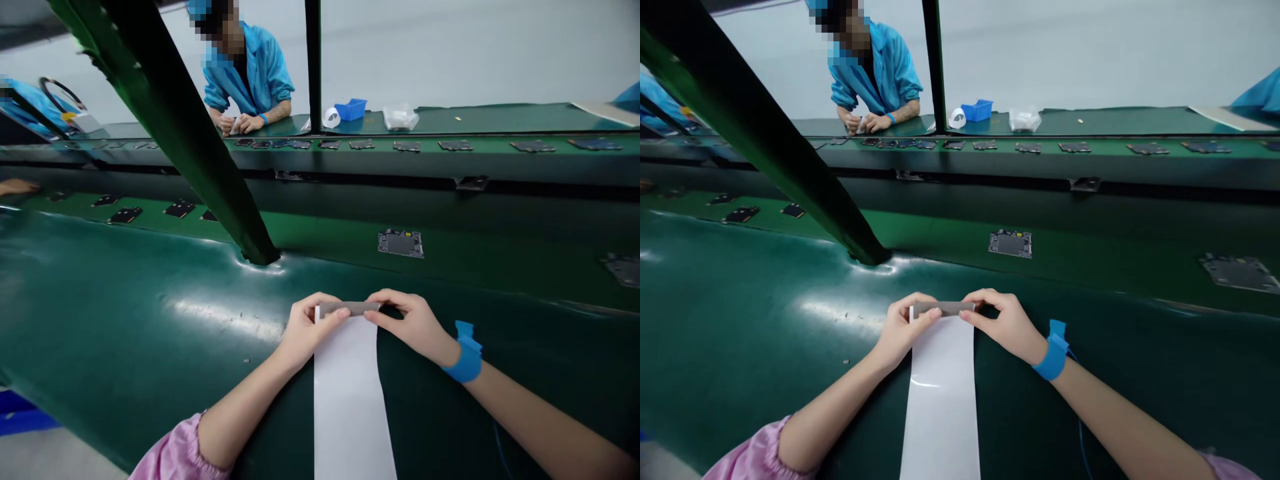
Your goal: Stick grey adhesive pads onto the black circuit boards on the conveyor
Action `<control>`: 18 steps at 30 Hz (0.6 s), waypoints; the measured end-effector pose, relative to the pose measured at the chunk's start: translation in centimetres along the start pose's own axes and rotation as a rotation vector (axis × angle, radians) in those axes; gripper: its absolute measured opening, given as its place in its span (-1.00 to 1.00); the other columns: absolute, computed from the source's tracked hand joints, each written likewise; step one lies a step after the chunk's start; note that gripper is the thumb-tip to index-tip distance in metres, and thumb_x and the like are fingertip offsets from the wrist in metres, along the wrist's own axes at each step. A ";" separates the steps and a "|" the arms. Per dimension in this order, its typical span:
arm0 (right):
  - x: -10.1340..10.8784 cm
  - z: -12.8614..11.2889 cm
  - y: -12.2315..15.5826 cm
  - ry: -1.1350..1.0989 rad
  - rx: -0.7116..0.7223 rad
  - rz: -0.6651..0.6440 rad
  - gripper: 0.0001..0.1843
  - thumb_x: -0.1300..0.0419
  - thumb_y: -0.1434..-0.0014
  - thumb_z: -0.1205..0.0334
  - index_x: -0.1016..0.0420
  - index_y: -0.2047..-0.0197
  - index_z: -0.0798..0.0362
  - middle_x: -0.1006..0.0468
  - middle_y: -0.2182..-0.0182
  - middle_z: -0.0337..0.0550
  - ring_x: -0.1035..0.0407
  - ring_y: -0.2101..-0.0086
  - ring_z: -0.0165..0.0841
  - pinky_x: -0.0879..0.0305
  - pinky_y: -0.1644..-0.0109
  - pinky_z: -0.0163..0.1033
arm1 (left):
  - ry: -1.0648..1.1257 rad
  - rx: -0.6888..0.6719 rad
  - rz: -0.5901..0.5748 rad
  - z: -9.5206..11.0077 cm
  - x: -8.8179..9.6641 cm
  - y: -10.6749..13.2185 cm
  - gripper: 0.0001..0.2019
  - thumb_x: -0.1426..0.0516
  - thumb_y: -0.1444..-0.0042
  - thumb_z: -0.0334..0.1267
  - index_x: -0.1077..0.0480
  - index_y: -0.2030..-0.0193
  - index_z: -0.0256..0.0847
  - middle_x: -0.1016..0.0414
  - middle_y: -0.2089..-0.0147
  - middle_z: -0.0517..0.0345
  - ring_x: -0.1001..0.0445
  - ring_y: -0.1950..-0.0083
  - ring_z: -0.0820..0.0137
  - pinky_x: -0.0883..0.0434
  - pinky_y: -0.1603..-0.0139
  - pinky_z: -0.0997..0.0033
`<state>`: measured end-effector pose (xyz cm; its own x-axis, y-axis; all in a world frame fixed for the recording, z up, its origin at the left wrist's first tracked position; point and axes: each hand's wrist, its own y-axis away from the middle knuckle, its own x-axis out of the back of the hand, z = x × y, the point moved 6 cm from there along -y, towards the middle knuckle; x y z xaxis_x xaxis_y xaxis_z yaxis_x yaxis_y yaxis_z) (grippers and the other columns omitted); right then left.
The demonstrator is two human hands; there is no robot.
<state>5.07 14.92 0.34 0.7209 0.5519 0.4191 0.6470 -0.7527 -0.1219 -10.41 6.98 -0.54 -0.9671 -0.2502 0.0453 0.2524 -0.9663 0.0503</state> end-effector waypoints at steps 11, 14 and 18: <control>-0.2 -0.3 0.1 -0.005 0.067 0.025 -0.85 -0.22 -0.09 0.14 -0.53 0.41 0.02 -0.50 0.50 -0.19 -0.38 0.47 -0.36 -0.32 0.42 -0.26 | -0.078 0.025 -0.025 -0.1 -0.2 -0.1 -0.83 -0.33 0.10 -0.18 -0.61 0.35 -0.19 -0.63 0.34 0.10 -0.53 0.33 0.33 -0.40 0.36 0.45; -0.2 -0.3 0.1 -0.004 0.072 0.027 -0.86 -0.22 -0.08 0.15 -0.53 0.41 0.02 -0.48 0.52 -0.21 -0.38 0.47 -0.37 -0.32 0.42 -0.26 | -0.093 0.026 -0.012 -0.2 -0.1 -0.1 -0.84 -0.33 0.10 -0.19 -0.61 0.37 -0.19 -0.63 0.38 0.11 -0.53 0.35 0.34 -0.38 0.39 0.47; -0.4 -0.3 0.2 -0.007 0.075 0.014 -0.85 -0.22 -0.08 0.14 -0.54 0.39 0.02 -0.50 0.49 -0.20 -0.39 0.46 -0.36 -0.34 0.38 -0.25 | -0.109 0.026 0.026 -0.2 0.0 -0.1 -0.85 -0.31 0.09 -0.16 -0.61 0.44 -0.20 -0.61 0.45 0.12 -0.50 0.43 0.37 -0.35 0.45 0.48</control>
<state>4.85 14.48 0.44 0.7318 0.5438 0.4108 0.6532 -0.7316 -0.1952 -10.48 7.07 -0.71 -0.9514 -0.2661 0.1552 0.2797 -0.9573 0.0734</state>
